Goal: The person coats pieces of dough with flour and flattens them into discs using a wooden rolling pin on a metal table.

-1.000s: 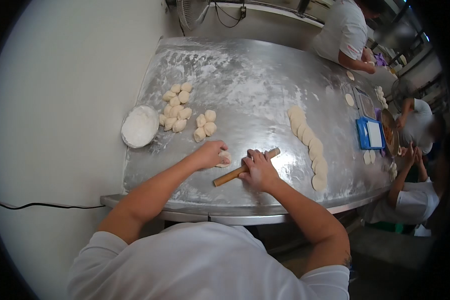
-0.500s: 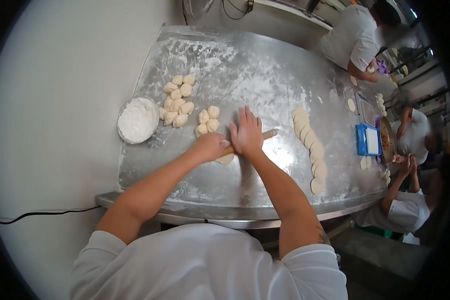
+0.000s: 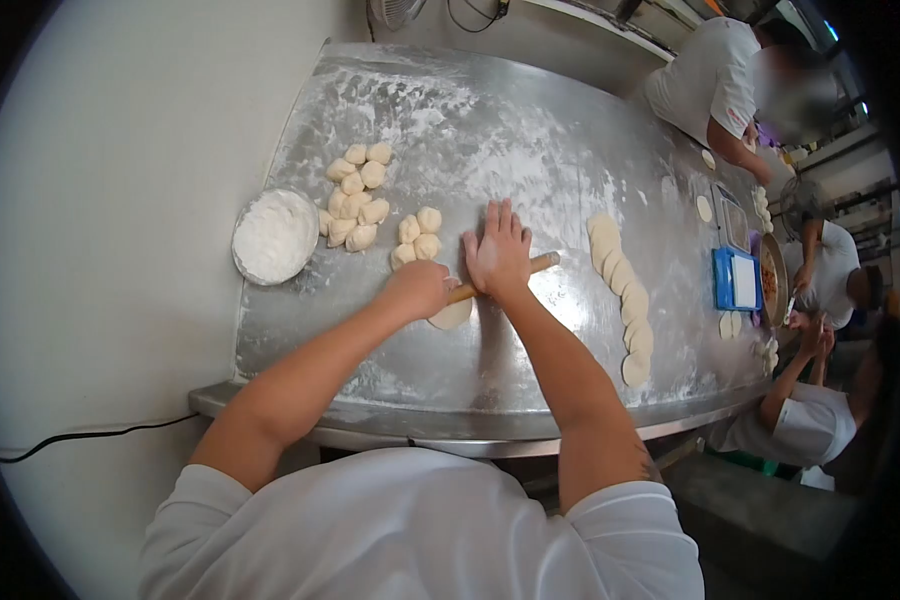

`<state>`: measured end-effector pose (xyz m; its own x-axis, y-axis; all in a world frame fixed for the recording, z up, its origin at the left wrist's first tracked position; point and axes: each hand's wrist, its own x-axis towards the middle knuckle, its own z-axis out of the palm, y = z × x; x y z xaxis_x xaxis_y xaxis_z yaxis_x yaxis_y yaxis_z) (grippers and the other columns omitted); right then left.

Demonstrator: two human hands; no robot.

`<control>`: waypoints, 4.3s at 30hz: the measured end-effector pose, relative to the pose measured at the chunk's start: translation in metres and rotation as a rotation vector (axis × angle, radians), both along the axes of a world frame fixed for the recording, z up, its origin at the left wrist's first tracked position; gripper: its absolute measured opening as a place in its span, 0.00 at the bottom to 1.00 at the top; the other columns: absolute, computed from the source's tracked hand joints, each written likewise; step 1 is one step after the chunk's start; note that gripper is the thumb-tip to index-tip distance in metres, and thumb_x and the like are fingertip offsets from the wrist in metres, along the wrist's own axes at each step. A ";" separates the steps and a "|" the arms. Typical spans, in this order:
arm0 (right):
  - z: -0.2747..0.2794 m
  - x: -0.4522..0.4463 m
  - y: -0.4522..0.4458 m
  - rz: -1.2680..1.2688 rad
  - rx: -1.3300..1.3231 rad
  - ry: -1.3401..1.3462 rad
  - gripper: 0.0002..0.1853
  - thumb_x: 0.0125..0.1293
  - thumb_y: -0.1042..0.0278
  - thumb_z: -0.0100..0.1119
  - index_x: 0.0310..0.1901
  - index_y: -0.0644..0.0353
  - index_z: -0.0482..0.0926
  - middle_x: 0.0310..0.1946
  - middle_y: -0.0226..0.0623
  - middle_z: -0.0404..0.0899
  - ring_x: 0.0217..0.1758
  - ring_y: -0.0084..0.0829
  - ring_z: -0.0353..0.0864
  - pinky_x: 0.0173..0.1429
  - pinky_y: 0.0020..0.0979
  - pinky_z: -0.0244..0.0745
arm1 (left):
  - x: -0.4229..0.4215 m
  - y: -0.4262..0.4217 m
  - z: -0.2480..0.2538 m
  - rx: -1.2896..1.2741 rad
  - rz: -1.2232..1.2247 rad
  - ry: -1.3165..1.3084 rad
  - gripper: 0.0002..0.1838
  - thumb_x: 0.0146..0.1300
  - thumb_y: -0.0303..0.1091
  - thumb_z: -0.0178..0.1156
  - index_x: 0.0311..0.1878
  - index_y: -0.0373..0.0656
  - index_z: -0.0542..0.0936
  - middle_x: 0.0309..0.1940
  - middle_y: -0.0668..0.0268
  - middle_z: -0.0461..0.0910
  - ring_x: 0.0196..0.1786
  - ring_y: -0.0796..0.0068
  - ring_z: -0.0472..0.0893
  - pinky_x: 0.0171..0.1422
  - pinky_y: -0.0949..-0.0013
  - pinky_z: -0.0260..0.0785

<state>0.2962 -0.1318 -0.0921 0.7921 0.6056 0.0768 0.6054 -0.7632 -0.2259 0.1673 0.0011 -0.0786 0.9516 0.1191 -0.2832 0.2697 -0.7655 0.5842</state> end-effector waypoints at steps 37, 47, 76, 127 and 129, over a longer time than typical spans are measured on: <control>0.000 -0.006 0.004 -0.066 0.065 0.002 0.35 0.79 0.49 0.54 0.79 0.62 0.68 0.83 0.56 0.62 0.85 0.54 0.60 0.87 0.58 0.50 | -0.003 0.009 0.005 -0.071 0.057 0.020 0.16 0.71 0.42 0.68 0.42 0.36 0.90 0.41 0.43 0.89 0.48 0.43 0.89 0.53 0.49 0.80; 0.018 -0.058 -0.115 0.229 -0.205 0.108 0.32 0.81 0.49 0.49 0.80 0.56 0.69 0.82 0.59 0.60 0.84 0.63 0.58 0.86 0.68 0.42 | -0.002 0.018 0.007 -0.212 -0.009 0.060 0.17 0.72 0.45 0.69 0.46 0.38 0.89 0.44 0.48 0.90 0.50 0.47 0.89 0.57 0.52 0.80; 0.009 -0.016 -0.029 0.215 0.074 0.139 0.38 0.76 0.41 0.59 0.73 0.66 0.72 0.81 0.61 0.62 0.83 0.58 0.62 0.85 0.58 0.55 | -0.001 0.025 0.001 -0.044 0.058 0.077 0.22 0.68 0.52 0.71 0.45 0.38 0.91 0.43 0.46 0.90 0.50 0.46 0.90 0.55 0.51 0.81; 0.102 -0.031 -0.117 0.076 0.000 0.674 0.15 0.74 0.63 0.65 0.52 0.67 0.80 0.49 0.56 0.87 0.54 0.58 0.87 0.61 0.51 0.80 | 0.017 0.027 0.007 0.171 -0.116 -0.212 0.29 0.62 0.34 0.76 0.66 0.44 0.81 0.61 0.57 0.79 0.68 0.51 0.76 0.72 0.50 0.69; 0.099 -0.035 -0.114 0.078 0.043 0.646 0.15 0.75 0.62 0.64 0.51 0.67 0.80 0.48 0.57 0.86 0.54 0.58 0.87 0.60 0.51 0.80 | 0.009 0.012 0.010 0.150 -0.120 -0.244 0.28 0.63 0.34 0.75 0.67 0.44 0.81 0.62 0.58 0.79 0.69 0.52 0.75 0.73 0.51 0.69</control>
